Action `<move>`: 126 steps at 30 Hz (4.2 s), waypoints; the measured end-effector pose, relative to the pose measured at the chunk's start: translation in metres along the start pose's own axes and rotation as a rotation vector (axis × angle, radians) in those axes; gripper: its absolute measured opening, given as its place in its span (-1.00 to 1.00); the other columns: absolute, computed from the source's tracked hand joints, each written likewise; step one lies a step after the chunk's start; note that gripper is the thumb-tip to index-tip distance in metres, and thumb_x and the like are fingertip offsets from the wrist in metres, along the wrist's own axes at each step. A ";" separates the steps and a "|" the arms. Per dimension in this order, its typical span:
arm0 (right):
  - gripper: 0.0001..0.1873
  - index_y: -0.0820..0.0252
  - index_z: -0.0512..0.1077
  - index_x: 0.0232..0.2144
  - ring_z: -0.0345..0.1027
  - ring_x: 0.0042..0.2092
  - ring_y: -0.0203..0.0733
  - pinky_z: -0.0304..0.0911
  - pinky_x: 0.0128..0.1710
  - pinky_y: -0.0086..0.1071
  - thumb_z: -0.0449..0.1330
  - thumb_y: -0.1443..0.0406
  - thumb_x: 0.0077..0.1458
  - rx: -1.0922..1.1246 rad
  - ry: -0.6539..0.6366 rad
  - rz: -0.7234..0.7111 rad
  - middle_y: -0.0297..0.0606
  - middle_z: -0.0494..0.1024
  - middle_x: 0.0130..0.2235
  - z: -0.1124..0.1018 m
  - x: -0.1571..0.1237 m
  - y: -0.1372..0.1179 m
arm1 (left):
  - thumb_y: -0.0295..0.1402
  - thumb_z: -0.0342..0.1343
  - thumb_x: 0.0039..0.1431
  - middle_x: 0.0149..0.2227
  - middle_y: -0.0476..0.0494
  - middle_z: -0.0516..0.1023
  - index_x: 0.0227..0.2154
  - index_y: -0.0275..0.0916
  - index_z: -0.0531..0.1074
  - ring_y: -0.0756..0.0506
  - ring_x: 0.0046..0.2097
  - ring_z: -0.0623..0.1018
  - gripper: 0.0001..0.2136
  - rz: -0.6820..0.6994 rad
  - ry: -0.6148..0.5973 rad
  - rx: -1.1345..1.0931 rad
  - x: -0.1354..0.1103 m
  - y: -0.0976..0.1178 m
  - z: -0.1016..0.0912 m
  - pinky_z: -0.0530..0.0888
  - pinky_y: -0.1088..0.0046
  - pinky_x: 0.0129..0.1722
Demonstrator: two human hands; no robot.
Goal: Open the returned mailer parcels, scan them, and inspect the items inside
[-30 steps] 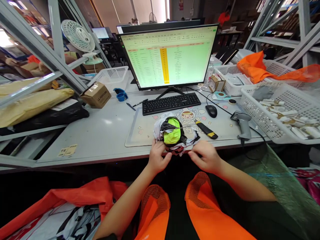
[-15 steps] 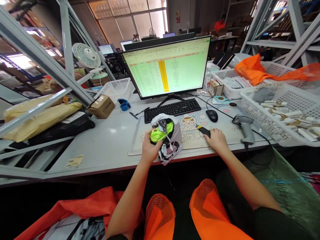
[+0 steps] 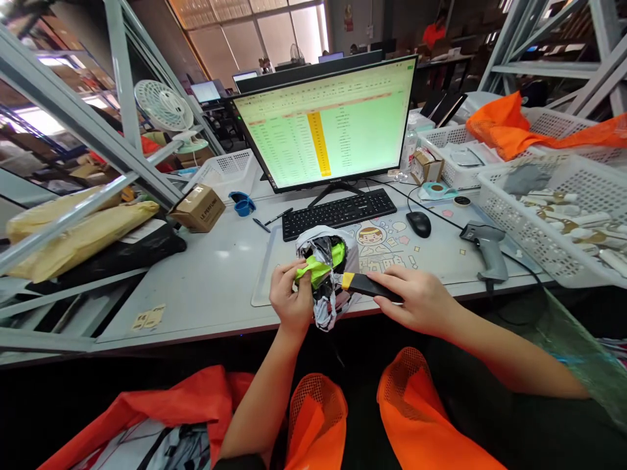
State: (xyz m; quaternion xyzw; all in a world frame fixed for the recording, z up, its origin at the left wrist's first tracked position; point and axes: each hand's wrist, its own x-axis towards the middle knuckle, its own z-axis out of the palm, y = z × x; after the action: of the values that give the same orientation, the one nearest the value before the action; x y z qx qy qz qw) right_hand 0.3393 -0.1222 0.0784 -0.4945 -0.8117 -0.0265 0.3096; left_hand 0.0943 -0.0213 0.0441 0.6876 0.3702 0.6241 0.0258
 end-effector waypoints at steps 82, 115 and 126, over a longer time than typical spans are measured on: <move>-0.92 0.12 0.53 -0.23 0.40 0.05 -0.15 0.07 -0.02 -0.17 0.23 0.29 0.33 0.038 0.014 -0.525 -0.31 0.64 -0.16 0.041 0.029 0.003 | -0.30 0.10 0.28 0.10 -0.30 0.42 -0.17 -0.22 0.48 -0.20 0.08 0.53 -0.85 -0.032 -0.956 0.178 0.047 0.023 -0.061 0.51 0.21 0.08; -0.83 0.19 0.51 -0.16 0.38 0.04 -0.02 0.22 0.06 -0.12 0.17 0.39 0.21 0.102 -0.472 -0.450 -0.10 0.53 -0.01 0.000 0.099 -0.014 | -0.55 0.13 0.19 0.27 -0.40 0.39 -0.44 -0.22 0.44 -0.22 0.21 0.51 -0.86 0.129 -0.673 -0.213 -0.052 -0.006 -0.079 0.51 0.22 0.19; -0.87 0.17 0.42 -0.20 0.39 -0.15 -0.05 0.24 -0.16 -0.28 0.21 0.31 0.16 0.064 -0.212 0.186 -0.16 0.53 -0.19 0.022 0.082 0.006 | -0.17 0.13 0.26 -0.12 -0.28 0.58 -0.48 -0.18 0.29 -0.31 -0.05 0.54 -0.73 -0.005 -0.709 0.240 0.010 0.038 -0.055 0.48 0.08 -0.03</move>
State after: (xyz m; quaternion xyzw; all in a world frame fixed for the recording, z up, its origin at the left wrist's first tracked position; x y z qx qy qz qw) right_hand 0.3079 -0.0467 0.1028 -0.5574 -0.7910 0.0805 0.2388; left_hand 0.0641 -0.0668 0.0839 0.8582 0.4106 0.2995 0.0730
